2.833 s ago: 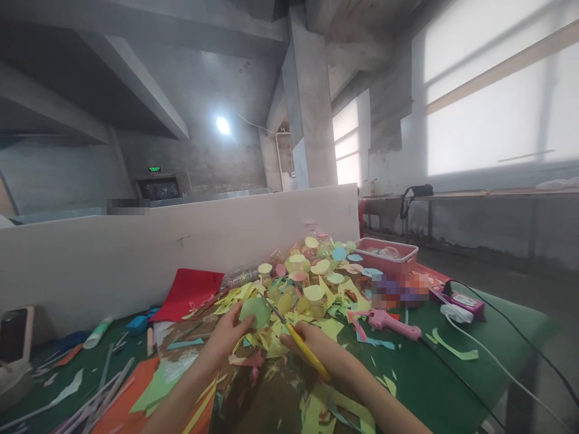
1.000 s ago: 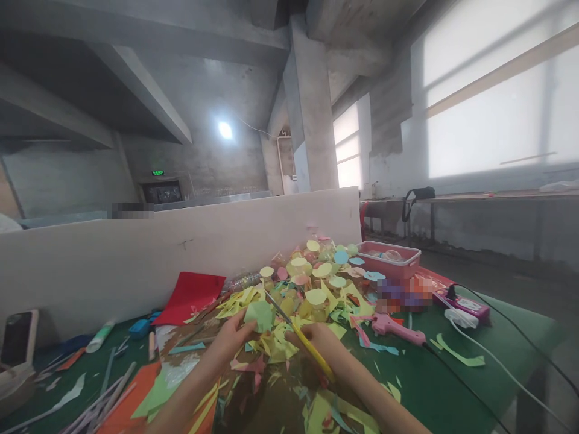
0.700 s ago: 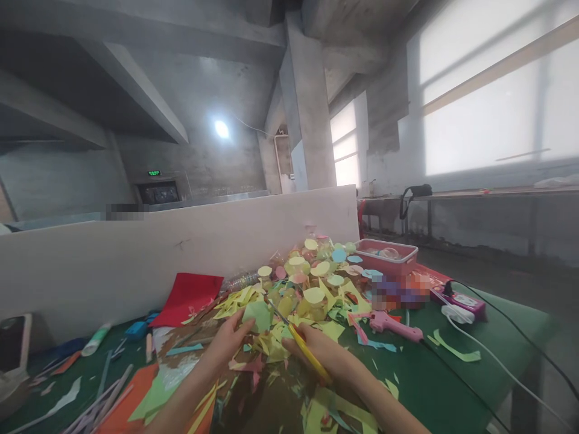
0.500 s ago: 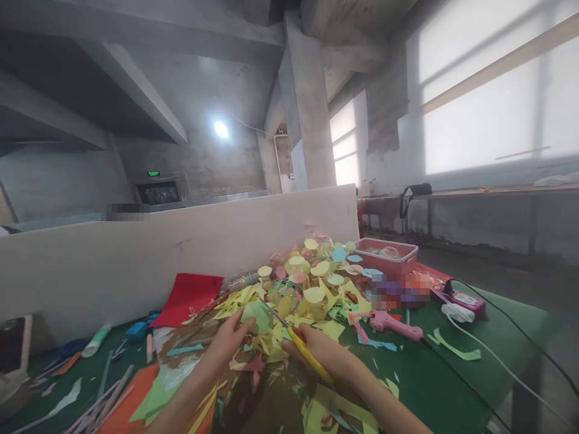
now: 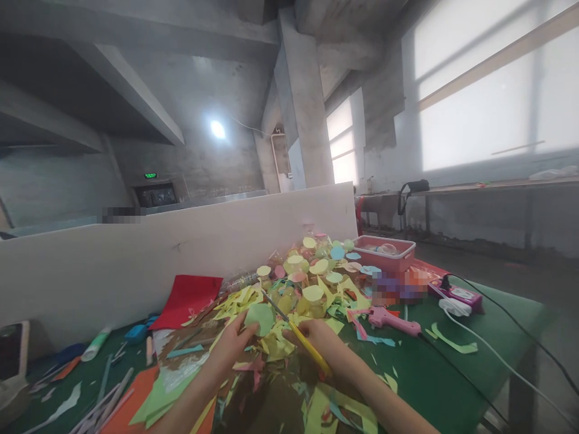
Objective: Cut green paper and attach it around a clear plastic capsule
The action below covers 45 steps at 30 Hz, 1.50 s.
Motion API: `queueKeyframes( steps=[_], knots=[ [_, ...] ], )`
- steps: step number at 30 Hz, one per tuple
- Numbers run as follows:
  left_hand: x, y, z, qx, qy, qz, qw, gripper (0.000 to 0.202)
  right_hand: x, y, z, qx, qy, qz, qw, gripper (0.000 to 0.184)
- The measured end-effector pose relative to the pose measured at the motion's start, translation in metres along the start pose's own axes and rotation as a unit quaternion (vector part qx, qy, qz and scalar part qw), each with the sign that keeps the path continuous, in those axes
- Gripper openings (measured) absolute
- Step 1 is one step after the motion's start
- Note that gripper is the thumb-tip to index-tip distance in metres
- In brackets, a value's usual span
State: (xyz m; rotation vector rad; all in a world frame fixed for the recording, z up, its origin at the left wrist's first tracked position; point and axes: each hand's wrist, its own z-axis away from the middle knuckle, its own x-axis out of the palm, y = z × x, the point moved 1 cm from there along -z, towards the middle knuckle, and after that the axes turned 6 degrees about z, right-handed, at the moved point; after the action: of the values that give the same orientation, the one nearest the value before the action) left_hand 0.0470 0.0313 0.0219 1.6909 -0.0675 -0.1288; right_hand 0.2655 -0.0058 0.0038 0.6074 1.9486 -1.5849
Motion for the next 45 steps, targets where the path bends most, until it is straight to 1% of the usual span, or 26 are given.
queueKeyframes(
  steps=[5,9,11,13,16,19,21,23,25,27,30,32,34,36,39,40,42,45],
  knots=[
    [0.007,-0.014,0.012,-0.044,0.011,0.042,0.998,0.046,-0.003,-0.003,0.007,-0.028,-0.007,-0.044,0.999,0.046],
    [0.011,-0.018,0.023,-0.084,0.046,0.087,0.992,0.045,-0.004,-0.003,0.008,-0.060,0.001,-0.052,0.997,0.044],
    [0.011,-0.015,0.026,-0.087,0.064,0.118,0.987,0.045,-0.003,-0.001,0.007,-0.058,0.000,-0.015,0.998,0.046],
    [0.009,-0.011,0.028,-0.080,0.076,0.158,0.981,0.043,-0.002,-0.001,0.005,-0.054,0.008,0.052,0.997,0.048],
    [0.004,-0.006,0.032,-0.074,0.071,0.227,0.969,0.032,-0.001,-0.002,0.005,-0.082,0.041,0.170,0.981,0.049],
    [0.000,-0.005,0.036,-0.111,0.047,0.287,0.950,0.023,-0.001,-0.005,0.008,-0.125,0.076,0.242,0.959,0.052],
    [-0.002,-0.006,0.039,-0.142,0.054,0.309,0.939,0.020,-0.001,-0.007,0.009,-0.146,0.087,0.256,0.952,0.053],
    [-0.002,-0.006,0.041,-0.158,0.075,0.311,0.934,0.018,-0.001,-0.007,0.010,-0.155,0.091,0.258,0.949,0.054],
    [-0.002,-0.006,0.042,-0.161,0.091,0.299,0.936,0.017,-0.002,-0.007,0.011,-0.159,0.097,0.257,0.948,0.053],
    [-0.001,-0.007,0.043,-0.169,0.090,0.290,0.938,0.017,-0.003,-0.007,0.011,-0.168,0.104,0.251,0.948,0.051],
    [-0.002,-0.008,0.044,-0.193,0.071,0.288,0.935,0.018,-0.004,-0.006,0.011,-0.190,0.108,0.244,0.945,0.048],
    [-0.004,-0.008,0.044,-0.204,0.074,0.279,0.935,0.019,-0.004,-0.005,0.010,-0.200,0.105,0.248,0.942,0.046],
    [-0.005,-0.008,0.045,-0.201,0.076,0.262,0.941,0.019,-0.003,-0.005,0.010,-0.196,0.098,0.251,0.943,0.047],
    [-0.005,-0.007,0.046,-0.182,0.059,0.241,0.952,0.021,-0.002,-0.005,0.009,-0.170,0.083,0.246,0.951,0.049],
    [-0.002,-0.008,0.047,-0.120,0.021,0.203,0.971,0.032,-0.002,-0.006,0.010,-0.123,0.044,0.215,0.968,0.053],
    [-0.001,-0.009,0.047,-0.097,0.019,0.190,0.977,0.036,-0.002,-0.006,0.010,-0.110,0.027,0.199,0.973,0.054],
    [0.001,-0.013,0.045,-0.068,0.027,0.166,0.983,0.043,-0.003,-0.006,0.011,-0.085,-0.012,0.164,0.983,0.056],
    [0.003,-0.021,0.040,-0.042,0.062,0.143,0.987,0.053,-0.005,-0.005,0.012,-0.067,-0.057,0.117,0.989,0.058]
  ],
)
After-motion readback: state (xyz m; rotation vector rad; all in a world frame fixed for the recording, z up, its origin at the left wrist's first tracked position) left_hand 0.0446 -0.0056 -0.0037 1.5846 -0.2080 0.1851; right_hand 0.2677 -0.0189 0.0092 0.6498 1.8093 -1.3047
